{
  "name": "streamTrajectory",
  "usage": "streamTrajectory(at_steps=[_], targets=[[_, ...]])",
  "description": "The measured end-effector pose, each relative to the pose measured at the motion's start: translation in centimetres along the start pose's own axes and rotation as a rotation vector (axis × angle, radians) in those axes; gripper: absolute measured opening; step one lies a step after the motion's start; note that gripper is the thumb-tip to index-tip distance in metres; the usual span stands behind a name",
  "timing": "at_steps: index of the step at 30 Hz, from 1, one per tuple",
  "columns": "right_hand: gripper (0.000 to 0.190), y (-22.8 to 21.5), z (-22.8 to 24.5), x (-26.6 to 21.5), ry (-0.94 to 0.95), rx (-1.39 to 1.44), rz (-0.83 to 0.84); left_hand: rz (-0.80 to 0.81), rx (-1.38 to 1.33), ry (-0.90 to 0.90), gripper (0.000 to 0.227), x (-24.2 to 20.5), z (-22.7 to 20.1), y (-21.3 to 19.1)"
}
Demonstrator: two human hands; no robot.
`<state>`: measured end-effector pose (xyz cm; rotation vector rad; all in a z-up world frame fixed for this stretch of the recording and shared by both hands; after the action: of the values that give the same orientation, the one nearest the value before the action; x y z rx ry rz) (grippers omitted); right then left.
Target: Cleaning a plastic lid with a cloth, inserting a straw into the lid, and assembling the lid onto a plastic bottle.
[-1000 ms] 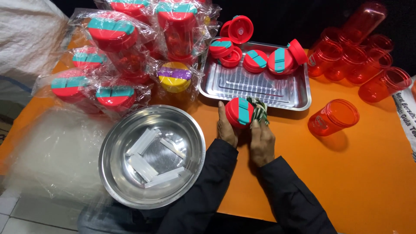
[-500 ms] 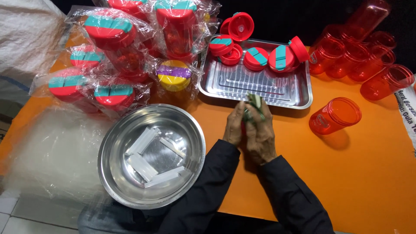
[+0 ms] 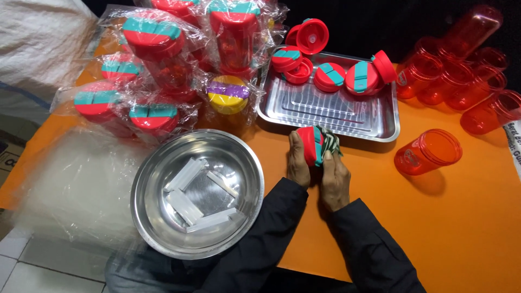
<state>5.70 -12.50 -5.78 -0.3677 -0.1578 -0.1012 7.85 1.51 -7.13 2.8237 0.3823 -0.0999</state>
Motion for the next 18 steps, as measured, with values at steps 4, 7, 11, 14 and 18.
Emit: streamTrajectory(at_steps=[4,7,11,14,18], targets=[[0.028,2.1,1.1,-2.4,-0.649,-0.474,-0.023,-0.095,-0.038,-0.109,0.086,-0.7,-2.2,-0.5],[0.037,1.4,8.9,-3.7,-0.66,-0.275,-0.035,-0.112,0.007,-0.096,0.084,-0.8,-3.0,-0.6],[0.049,1.3,8.9,-3.0,-0.773,-0.328,-0.006,-0.003,-0.002,-0.053,0.07,-3.8,-8.1,1.2],[0.046,0.5,9.4,-2.4,-0.817,-0.348,-0.034,0.148,0.001,-0.025,0.07,-5.2,-10.5,3.0],[0.038,-1.2,11.0,-1.4,-0.699,-0.14,-0.073,0.328,0.077,0.02,0.07,-3.2,-6.5,3.4]])
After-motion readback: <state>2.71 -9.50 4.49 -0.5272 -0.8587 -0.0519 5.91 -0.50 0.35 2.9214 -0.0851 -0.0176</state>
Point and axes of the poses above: each hand's wrist, its own x-axis towards the middle knuckle, its own y-axis out of the palm, z = x × y, the point moved 8 cm from there along x, towards the middle knuckle, and after that the axes turned 2 degrees about -y, right-handed, at the moved point
